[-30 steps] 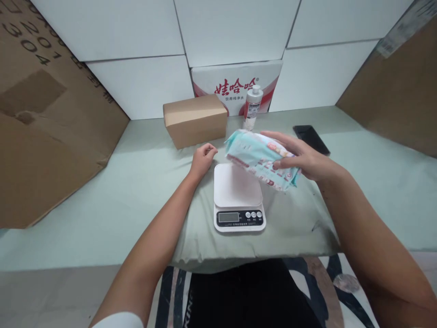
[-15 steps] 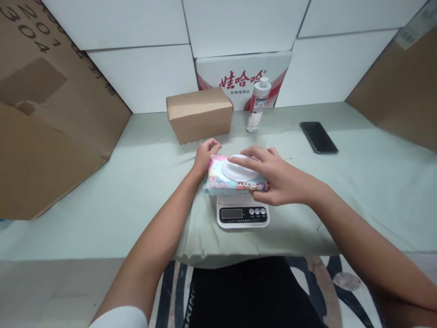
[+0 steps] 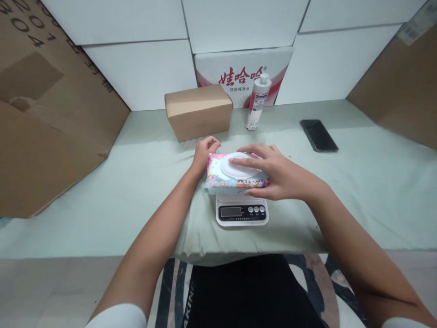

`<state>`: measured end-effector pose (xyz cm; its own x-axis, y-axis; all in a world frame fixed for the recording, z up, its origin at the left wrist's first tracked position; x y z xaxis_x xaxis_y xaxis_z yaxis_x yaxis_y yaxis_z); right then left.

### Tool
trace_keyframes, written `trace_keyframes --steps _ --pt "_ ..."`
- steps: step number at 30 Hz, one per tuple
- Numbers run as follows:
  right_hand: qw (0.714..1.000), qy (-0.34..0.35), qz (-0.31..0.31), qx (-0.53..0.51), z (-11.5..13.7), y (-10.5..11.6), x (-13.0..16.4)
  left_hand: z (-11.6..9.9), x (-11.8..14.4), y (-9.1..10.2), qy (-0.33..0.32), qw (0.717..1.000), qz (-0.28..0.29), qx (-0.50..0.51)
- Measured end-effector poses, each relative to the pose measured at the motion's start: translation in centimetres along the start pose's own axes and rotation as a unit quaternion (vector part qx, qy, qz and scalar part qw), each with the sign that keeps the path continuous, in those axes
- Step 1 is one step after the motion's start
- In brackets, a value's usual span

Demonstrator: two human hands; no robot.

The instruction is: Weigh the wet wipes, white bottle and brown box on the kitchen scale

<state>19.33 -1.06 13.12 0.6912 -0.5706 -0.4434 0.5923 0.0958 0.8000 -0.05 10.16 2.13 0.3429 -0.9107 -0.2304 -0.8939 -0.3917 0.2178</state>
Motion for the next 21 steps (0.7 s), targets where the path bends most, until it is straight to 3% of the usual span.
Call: trace_keyframes --steps 3,5,12,21 --pt "0.992 -0.01 -0.105 -0.073 -1.5 1.5 1.2 0.2 0.0 0.0 0.0 1.0 0.0 0.0" --pt "0.986 -0.011 -0.136 -0.096 -2.6 1.7 2.2 0.2 -0.1 0.0 -0.001 1.0 0.002 0.002" --pt "0.99 0.003 -0.096 -0.104 -3.2 -0.5 2.9 0.3 -0.1 0.0 0.001 1.0 0.005 0.012" --pt "0.991 0.0 -0.081 -0.107 -3.4 -0.5 2.8 0.2 0.0 0.2 0.008 1.0 0.011 0.027"
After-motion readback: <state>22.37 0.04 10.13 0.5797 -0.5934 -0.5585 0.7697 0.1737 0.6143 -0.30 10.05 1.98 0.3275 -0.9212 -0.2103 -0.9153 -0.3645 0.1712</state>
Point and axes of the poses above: each hand's wrist, its own x-axis away from the middle knuckle, its own y-axis out of the back of the hand, z = x × y, the point moved 9 cm from there along -x, towards the middle knuckle, and after that the axes turned 13 degrees about -z, right-handed, at the moved point
